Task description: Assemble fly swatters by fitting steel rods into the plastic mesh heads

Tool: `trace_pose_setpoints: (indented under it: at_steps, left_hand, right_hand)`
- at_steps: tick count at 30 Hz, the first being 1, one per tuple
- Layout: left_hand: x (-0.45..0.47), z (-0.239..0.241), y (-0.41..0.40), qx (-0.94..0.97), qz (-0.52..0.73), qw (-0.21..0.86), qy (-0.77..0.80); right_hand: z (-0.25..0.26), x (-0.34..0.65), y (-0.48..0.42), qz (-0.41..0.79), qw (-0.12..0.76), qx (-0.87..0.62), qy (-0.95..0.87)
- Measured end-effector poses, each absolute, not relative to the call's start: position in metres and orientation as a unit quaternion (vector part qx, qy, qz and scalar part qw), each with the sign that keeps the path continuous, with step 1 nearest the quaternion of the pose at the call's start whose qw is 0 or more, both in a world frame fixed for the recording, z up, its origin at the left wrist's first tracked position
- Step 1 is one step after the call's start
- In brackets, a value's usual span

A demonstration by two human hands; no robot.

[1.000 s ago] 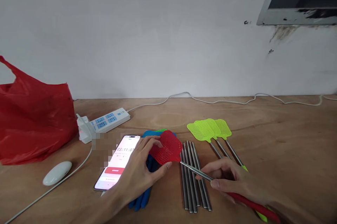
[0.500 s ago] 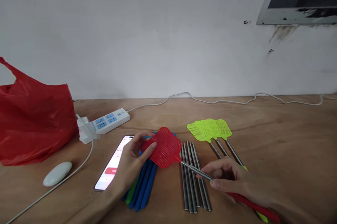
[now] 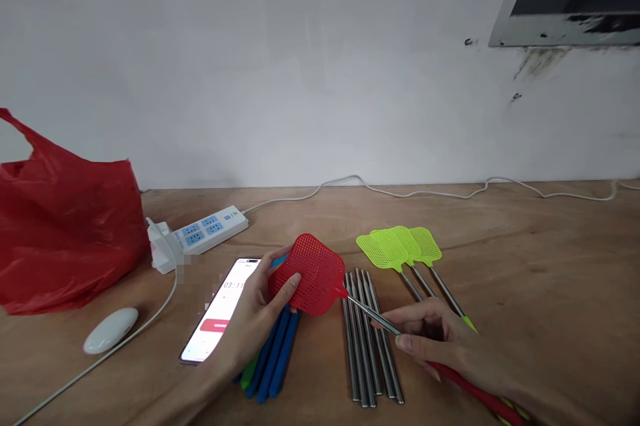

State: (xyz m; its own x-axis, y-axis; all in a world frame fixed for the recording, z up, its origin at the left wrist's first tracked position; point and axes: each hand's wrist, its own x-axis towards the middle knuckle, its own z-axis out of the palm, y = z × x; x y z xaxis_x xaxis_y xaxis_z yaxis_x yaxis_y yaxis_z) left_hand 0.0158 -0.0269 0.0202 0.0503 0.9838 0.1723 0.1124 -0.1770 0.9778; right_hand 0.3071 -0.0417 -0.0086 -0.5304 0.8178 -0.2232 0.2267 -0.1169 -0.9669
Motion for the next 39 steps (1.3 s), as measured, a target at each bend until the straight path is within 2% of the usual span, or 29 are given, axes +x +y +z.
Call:
trace_pose_setpoints:
  at_steps: [5,9,15,24,31,39]
  left_hand:
    - [0.017,0.020,-0.028,0.589,0.491,0.432,0.474]
    - [0.017,0.018,-0.029,0.600,0.493,0.409,0.479]
    - [0.018,0.014,-0.032,0.614,0.465,0.424,0.476]
    - [0.021,0.013,-0.034,0.611,0.466,0.416,0.487]
    - [0.018,0.012,-0.032,0.621,0.451,0.430,0.476]
    - [0.011,0.017,-0.030,0.652,0.455,0.317,0.517]
  right_hand:
    - [-0.005,0.305,-0.045,0.611,0.269,-0.432,-0.606]
    - [-0.002,0.300,-0.048,0.607,0.247,-0.420,-0.628]
    - [-0.009,0.296,-0.053,0.588,0.268,-0.406,-0.646]
    - [-0.007,0.294,-0.051,0.577,0.247,-0.415,-0.659]
    - [-0.024,0.296,-0.058,0.552,0.334,-0.463,-0.607]
    - [-0.010,0.295,-0.043,0.451,0.363,-0.490,-0.652]
